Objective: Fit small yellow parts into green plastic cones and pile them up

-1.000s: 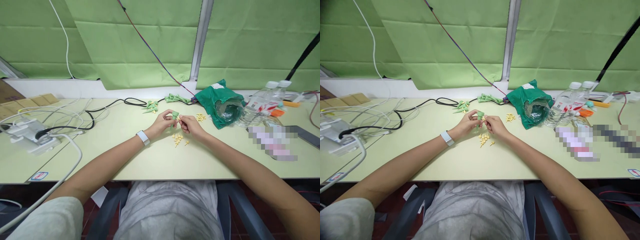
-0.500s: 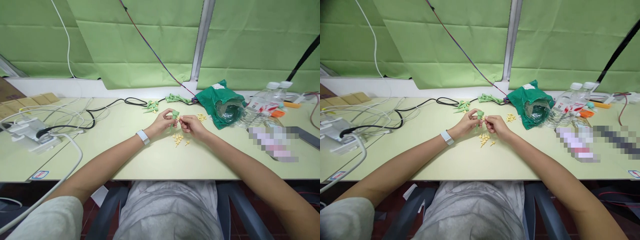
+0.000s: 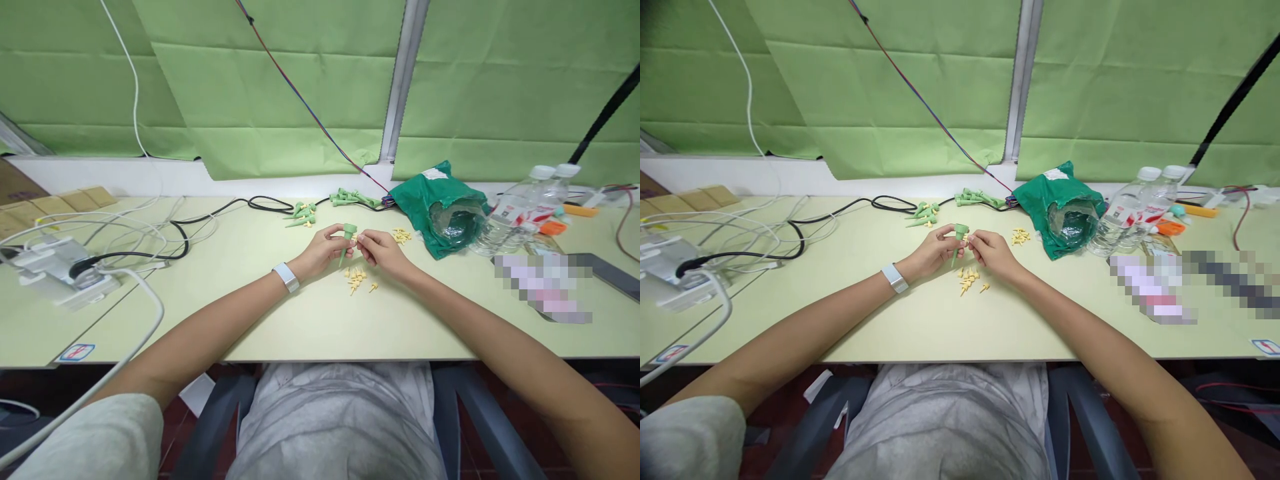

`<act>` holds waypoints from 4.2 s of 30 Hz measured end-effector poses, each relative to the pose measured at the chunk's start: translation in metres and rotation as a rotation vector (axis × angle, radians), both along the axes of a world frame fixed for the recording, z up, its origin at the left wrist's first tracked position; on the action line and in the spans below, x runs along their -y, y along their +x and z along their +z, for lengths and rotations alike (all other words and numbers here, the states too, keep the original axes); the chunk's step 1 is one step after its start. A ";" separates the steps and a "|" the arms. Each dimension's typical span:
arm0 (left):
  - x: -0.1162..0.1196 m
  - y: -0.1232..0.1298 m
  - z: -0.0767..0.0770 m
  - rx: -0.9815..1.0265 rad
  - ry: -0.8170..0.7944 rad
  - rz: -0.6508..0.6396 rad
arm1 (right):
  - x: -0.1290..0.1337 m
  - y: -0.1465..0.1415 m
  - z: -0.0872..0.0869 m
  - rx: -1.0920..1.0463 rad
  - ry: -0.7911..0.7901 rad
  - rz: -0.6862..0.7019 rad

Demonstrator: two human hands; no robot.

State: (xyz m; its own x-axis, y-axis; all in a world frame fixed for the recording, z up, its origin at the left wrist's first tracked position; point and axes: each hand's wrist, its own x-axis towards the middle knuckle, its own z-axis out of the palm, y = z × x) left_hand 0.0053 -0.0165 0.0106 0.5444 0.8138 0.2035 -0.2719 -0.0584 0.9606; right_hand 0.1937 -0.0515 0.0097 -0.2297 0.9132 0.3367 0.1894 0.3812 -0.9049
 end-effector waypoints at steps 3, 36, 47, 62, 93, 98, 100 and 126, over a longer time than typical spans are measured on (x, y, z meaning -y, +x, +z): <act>0.002 0.002 0.000 0.009 -0.052 0.017 | 0.000 0.003 -0.003 0.178 0.171 -0.066; -0.122 -0.098 -0.003 -0.740 0.595 0.863 | 0.006 -0.002 -0.012 0.548 0.219 -0.252; -0.147 -0.108 0.005 -1.201 0.708 0.843 | 0.005 -0.002 -0.011 0.626 0.219 -0.262; -0.147 -0.076 0.009 -1.209 0.772 0.816 | 0.005 -0.005 -0.010 0.674 0.191 -0.268; -0.178 -0.005 0.037 -0.666 0.630 0.769 | -0.029 0.035 -0.007 0.733 0.414 -0.543; -0.131 -0.030 0.043 -0.407 0.545 0.638 | -0.044 0.083 0.005 0.891 0.246 -0.667; -0.109 -0.037 0.043 -0.352 0.469 0.549 | -0.045 0.096 0.007 0.926 0.109 -0.605; 0.004 -0.051 0.027 0.036 -0.281 0.159 | -0.040 0.069 0.005 0.399 0.396 -0.394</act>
